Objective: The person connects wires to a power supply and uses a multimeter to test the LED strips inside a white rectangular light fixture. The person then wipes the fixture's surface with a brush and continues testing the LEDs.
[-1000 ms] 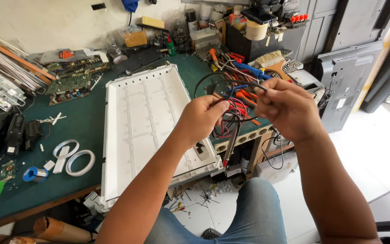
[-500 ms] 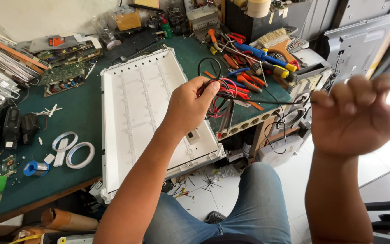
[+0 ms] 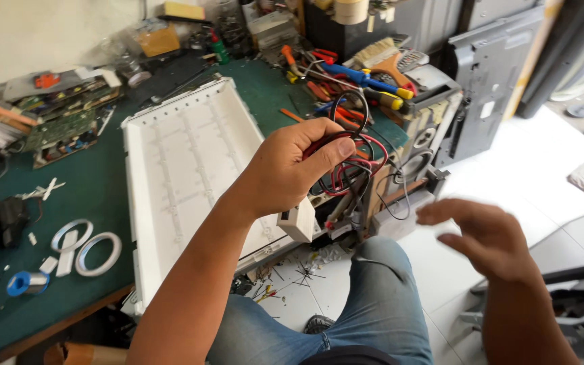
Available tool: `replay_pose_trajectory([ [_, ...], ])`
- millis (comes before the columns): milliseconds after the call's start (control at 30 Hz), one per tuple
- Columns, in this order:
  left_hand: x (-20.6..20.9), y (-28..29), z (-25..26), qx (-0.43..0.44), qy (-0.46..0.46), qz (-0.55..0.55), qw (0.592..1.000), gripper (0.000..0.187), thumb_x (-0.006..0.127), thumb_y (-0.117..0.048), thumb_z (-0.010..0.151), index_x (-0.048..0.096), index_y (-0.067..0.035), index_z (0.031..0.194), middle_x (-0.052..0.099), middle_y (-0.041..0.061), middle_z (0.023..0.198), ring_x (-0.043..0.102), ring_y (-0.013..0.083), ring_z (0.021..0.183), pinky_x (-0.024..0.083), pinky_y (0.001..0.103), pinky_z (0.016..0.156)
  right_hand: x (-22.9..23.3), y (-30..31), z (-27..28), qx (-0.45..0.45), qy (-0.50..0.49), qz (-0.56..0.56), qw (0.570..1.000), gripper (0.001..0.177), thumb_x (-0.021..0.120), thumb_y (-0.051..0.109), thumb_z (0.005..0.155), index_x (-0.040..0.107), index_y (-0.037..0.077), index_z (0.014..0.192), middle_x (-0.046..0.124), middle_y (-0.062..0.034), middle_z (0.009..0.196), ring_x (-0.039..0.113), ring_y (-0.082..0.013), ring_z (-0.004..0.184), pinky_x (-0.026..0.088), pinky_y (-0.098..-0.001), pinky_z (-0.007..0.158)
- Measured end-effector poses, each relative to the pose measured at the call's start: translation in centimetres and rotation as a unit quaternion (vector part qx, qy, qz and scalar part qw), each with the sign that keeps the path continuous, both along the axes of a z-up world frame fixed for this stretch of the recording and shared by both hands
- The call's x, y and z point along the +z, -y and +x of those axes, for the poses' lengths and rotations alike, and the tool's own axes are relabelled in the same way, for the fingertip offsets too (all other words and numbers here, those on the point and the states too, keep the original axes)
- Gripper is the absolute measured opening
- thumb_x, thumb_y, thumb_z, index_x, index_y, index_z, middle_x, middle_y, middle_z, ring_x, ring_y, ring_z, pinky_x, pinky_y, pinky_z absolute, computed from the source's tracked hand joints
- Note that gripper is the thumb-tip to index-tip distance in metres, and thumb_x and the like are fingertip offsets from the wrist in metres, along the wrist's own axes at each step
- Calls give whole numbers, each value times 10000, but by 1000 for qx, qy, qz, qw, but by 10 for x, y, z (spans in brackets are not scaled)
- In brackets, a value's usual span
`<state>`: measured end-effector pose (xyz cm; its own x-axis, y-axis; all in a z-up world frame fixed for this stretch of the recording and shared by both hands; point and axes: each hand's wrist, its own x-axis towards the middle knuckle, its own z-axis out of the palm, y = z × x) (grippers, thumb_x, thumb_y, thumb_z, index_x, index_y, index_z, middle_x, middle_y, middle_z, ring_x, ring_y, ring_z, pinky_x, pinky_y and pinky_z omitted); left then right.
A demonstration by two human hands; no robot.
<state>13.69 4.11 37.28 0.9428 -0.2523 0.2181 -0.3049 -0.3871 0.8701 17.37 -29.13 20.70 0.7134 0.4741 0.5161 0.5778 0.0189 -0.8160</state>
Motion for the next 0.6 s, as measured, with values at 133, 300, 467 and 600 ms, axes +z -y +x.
replay_pose_trajectory([
  [133, 7, 10, 0, -16, 0, 43, 999, 280, 610, -385, 1029, 755, -146, 1048, 532, -92, 783, 442, 63, 676, 386, 270, 626, 52, -37, 21, -36, 71, 86, 993, 171, 648, 119, 1046, 717, -25, 1108, 776, -142, 1044, 766, -225, 995, 650, -313, 905],
  [300, 2, 12, 1, -84, -18, 25, 996, 205, 635, -298, 1038, 751, -130, 1012, 599, -70, 857, 503, 71, 762, 418, 257, 694, 115, -76, 49, 243, -23, 44, 969, 752, 577, -47, 1034, 270, 106, 1703, 442, -161, 1631, 583, -235, 1217, 569, -347, 985],
  [467, -10, 9, -4, -113, -46, -7, 992, 218, 628, -284, 1059, 743, -99, 1036, 510, -57, 750, 445, 78, 685, 373, 262, 626, 126, -106, 73, 238, 46, 34, 970, 179, 564, 65, 1102, 606, 7, 1266, 671, -165, 1302, 697, -161, 970, 602, -266, 803],
  [600, -19, 12, -13, -35, -56, -17, 998, 372, 553, -409, 1076, 598, -144, 819, 478, -57, 701, 458, 87, 672, 406, 275, 653, 150, -125, 53, 10, 89, 184, 979, 198, 548, -184, 1179, 597, -17, 1086, 739, -225, 1193, 833, -325, 931, 643, -268, 644],
])
